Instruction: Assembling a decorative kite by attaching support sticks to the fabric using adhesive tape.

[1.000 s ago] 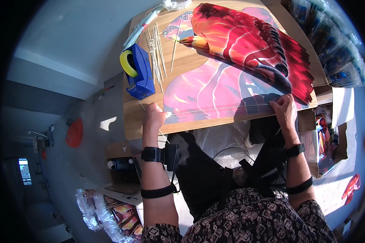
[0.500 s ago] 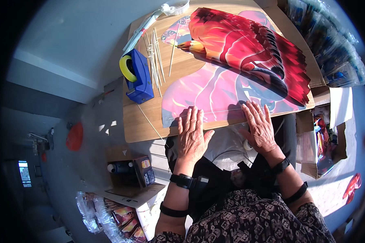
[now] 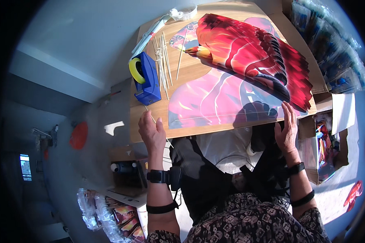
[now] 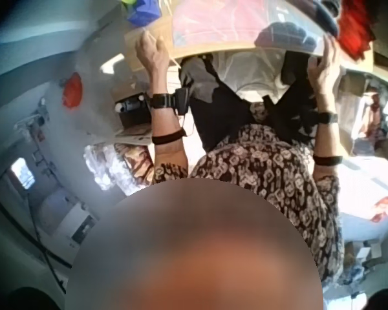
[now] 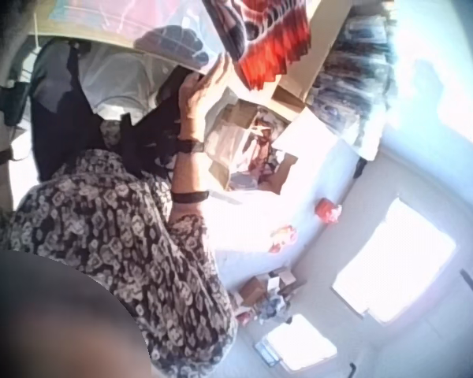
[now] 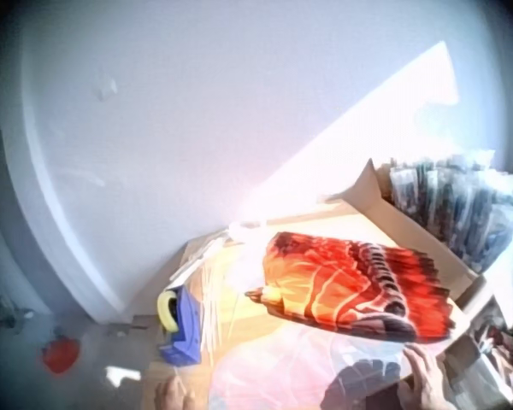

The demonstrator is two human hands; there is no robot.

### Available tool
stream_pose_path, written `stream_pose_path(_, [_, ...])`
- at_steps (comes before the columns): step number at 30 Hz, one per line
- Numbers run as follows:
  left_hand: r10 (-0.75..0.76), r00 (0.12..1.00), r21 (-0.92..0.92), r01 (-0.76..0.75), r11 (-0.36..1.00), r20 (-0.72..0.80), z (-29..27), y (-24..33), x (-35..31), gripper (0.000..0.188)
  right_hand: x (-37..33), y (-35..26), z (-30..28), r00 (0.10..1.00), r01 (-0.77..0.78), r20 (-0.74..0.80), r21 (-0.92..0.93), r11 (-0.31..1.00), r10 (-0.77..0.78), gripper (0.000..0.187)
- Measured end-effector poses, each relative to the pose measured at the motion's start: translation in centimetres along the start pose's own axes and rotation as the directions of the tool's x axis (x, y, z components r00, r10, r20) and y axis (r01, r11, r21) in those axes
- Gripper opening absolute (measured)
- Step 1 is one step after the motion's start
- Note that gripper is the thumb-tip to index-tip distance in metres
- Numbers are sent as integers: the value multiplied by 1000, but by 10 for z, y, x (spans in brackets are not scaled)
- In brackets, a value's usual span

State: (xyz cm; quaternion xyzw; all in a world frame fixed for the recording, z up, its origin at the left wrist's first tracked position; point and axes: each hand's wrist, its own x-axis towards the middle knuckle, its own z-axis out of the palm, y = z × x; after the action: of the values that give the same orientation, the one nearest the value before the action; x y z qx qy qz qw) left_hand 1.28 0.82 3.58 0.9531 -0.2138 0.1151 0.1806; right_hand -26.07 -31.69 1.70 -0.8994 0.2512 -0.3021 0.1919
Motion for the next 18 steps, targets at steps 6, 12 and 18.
stream_pose_path(6, [-440,895,-615,308,726,-72,-28,-13,95,23,34,-37,37,990,120,-92,125,985,-109,26])
stream_pose_path(12, [-497,808,-669,561,487,316,-47,-1,120,12,38,-14,68,972,-48,-229,-15,999,44,23])
stream_pose_path(18, [-450,795,-736,576,355,406,-50,-7,122,8,41,-19,70,985,-56,-166,-41,998,49,27])
